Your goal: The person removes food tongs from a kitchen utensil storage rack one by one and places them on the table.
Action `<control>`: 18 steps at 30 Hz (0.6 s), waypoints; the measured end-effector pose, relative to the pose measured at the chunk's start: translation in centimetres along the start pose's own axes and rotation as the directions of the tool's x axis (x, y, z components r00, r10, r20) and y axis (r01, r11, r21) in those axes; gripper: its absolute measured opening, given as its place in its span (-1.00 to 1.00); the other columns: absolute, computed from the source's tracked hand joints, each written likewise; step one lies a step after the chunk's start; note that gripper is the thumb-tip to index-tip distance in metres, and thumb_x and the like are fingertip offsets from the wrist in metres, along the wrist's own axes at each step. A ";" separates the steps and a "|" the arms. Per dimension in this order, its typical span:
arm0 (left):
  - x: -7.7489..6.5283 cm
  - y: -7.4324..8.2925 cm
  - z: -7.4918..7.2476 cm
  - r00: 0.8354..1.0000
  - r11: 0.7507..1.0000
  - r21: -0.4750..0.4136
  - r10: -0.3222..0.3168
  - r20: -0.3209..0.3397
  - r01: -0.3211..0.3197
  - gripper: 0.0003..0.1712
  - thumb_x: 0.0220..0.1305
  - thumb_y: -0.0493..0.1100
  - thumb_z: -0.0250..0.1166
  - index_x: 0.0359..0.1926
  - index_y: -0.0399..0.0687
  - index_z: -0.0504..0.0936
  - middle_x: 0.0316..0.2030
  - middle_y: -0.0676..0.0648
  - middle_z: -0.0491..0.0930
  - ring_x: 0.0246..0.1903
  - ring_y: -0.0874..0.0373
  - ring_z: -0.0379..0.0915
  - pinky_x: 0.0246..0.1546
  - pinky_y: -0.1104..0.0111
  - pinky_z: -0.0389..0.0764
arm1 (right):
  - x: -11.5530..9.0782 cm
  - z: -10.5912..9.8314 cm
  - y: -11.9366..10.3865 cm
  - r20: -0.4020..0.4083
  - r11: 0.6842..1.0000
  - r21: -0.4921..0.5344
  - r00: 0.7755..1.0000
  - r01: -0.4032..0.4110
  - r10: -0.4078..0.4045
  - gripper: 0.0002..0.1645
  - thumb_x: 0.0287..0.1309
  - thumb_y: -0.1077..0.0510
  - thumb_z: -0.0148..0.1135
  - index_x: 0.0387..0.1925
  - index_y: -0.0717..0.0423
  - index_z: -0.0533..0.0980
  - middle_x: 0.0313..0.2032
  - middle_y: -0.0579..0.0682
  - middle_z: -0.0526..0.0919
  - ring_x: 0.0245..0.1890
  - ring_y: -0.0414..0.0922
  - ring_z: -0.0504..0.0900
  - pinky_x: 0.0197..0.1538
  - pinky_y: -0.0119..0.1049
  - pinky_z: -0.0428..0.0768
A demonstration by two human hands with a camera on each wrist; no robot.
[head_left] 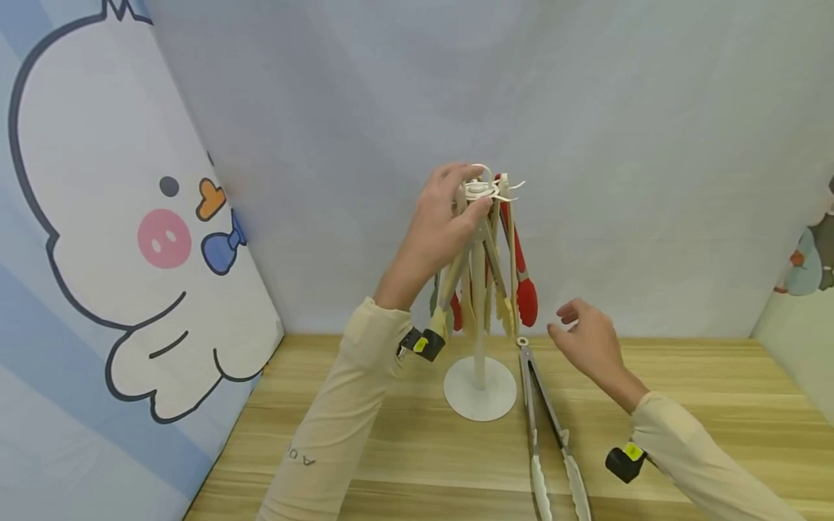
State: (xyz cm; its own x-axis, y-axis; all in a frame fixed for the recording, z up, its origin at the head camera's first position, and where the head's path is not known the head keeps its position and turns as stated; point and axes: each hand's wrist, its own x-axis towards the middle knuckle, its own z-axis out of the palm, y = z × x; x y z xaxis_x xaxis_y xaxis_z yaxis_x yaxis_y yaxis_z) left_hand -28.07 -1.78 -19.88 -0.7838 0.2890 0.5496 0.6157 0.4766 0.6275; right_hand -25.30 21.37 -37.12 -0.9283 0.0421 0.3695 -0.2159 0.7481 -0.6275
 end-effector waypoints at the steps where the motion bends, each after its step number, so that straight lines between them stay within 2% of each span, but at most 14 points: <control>1: 0.0 0.0 0.0 1.000 1.000 0.000 0.001 0.001 -0.001 -0.52 0.34 -0.13 0.16 0.26 -0.03 0.41 0.30 -0.05 0.22 0.30 0.13 0.09 0.23 0.19 0.23 | 0.0 -0.1 -0.1 -0.010 1.000 0.004 1.000 0.003 -0.003 -0.72 0.13 0.16 0.21 -0.18 0.28 0.50 -0.25 0.25 0.61 -0.36 0.07 0.60 -0.41 -0.12 0.52; 10: 0.1 0.1 -0.1 1.000 1.000 0.010 0.017 0.008 -0.017 -0.53 0.35 -0.16 0.16 0.26 -0.06 0.41 0.30 -0.08 0.24 0.28 0.11 0.14 0.18 0.21 0.29 | 0.2 -0.5 -1.5 -0.089 0.998 0.031 0.995 0.050 -0.047 -0.72 0.13 0.17 0.22 -0.15 0.23 0.49 -0.27 0.20 0.61 -0.36 0.06 0.59 -0.38 -0.12 0.51; 18: 0.1 0.0 -0.6 0.999 1.000 -0.020 -0.017 0.041 0.018 -0.51 0.35 -0.19 0.16 0.28 -0.09 0.39 0.29 -0.11 0.24 0.04 0.08 0.37 -0.15 0.40 0.52 | 0.4 -0.9 -3.1 -0.121 0.992 0.072 0.988 0.102 -0.093 -0.65 0.14 0.13 0.26 -0.10 0.26 0.47 -0.24 0.21 0.60 -0.32 0.11 0.57 -0.34 -0.06 0.53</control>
State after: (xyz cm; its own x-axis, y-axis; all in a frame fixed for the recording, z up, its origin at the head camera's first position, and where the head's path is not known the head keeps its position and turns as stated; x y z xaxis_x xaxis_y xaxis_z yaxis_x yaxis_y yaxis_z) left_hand -28.13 -2.21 -19.48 -0.7968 0.3146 0.5158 0.6031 0.4653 0.6479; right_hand -24.71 19.68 -34.40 -0.8606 0.0522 0.5066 -0.3307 0.6992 -0.6339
